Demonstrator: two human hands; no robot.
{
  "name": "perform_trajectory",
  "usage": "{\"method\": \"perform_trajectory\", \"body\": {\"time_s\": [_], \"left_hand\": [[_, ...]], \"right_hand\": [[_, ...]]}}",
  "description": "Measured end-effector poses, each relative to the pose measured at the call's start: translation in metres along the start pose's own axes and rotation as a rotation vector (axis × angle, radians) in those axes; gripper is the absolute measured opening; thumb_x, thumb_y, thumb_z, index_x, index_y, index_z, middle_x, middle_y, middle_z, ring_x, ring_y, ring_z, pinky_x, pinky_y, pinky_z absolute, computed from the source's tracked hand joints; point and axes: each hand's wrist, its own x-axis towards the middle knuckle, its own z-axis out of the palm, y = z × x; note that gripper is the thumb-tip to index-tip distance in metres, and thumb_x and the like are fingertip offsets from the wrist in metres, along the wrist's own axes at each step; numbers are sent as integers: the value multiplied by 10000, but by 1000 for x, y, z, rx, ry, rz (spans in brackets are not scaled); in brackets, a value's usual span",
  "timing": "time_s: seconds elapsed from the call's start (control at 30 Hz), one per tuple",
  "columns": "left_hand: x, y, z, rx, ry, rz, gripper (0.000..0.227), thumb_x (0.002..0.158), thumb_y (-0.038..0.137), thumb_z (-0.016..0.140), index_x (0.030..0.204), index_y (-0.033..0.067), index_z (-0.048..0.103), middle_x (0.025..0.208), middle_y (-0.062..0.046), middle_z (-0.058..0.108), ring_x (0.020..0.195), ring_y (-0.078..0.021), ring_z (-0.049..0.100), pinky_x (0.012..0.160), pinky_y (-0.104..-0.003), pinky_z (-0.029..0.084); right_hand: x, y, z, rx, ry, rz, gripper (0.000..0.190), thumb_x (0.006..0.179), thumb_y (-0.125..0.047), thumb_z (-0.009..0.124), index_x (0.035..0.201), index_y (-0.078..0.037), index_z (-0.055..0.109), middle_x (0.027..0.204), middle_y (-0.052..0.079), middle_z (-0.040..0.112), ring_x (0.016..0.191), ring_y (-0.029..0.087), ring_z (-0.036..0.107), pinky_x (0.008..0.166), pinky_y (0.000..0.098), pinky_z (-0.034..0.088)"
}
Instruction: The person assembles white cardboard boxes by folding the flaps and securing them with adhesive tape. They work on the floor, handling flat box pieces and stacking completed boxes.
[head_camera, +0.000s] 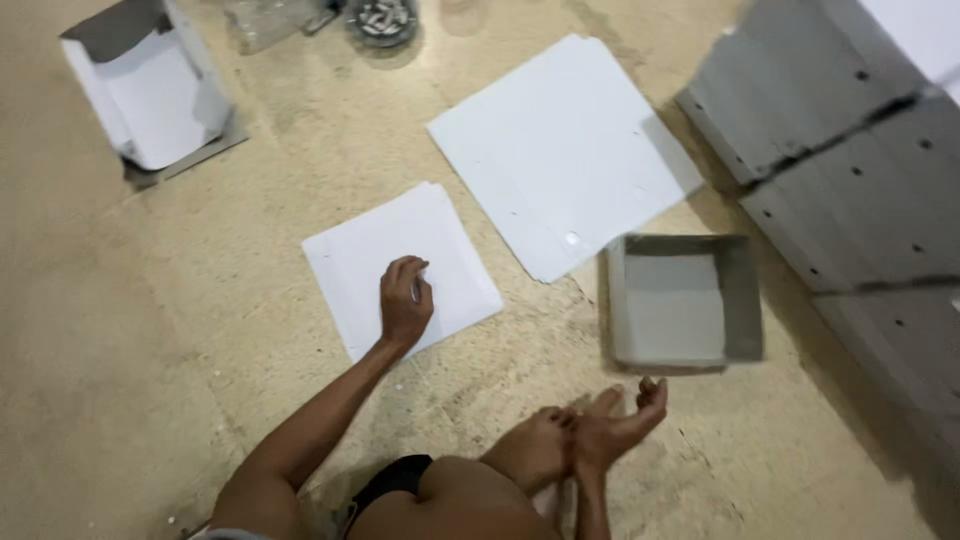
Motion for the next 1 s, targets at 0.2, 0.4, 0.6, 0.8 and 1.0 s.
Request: {"method": "perform_trajectory", "body": {"time_s": [0.2,0.4,0.6,0.8,1.0], "left_hand": [[-10,-10,-8,125,-207,71,312,904,95,595,1206,20,614,1319,-156,573,1323,-329,503,1093,-483,371],[-5,-7,-7,219,-258,65,349,929,158,548,1244,12,587,1382,-161,550,1355,-322,473,1124,-471,350],[-5,-10,-6,225,-294,44,352,943,166,543,1255,9,580,1403,-166,540,1375,-327,454,1142,-479,328],[14,12,9,-59,-602,247,470,972,289,539,1369,40,501,1498,-180,462,1425,-351,387,1186,-589,249],[21,1,40,-118,-630,532,499,874,333,719,1273,59,601,1371,-180,583,1363,-347,476,1164,-568,266]], "right_hand": [[-22,-57,75,-7,-311,83,570,896,-96,555,1382,-59,259,1235,148,354,1122,260,429,925,413,461],[25,-45,129,-516,25,-683,574,826,-163,644,1355,-125,427,1333,141,397,1213,274,391,997,480,417],[96,1,69,-855,-635,-298,258,1009,-288,543,1109,-152,738,919,50,745,774,212,666,609,366,530],[125,90,18,-877,-505,-675,341,885,-18,595,1196,-115,693,1053,81,701,930,330,610,757,453,423],[132,30,39,-728,-178,-905,155,963,32,682,1058,-86,715,897,58,701,800,244,623,656,376,367]]}}
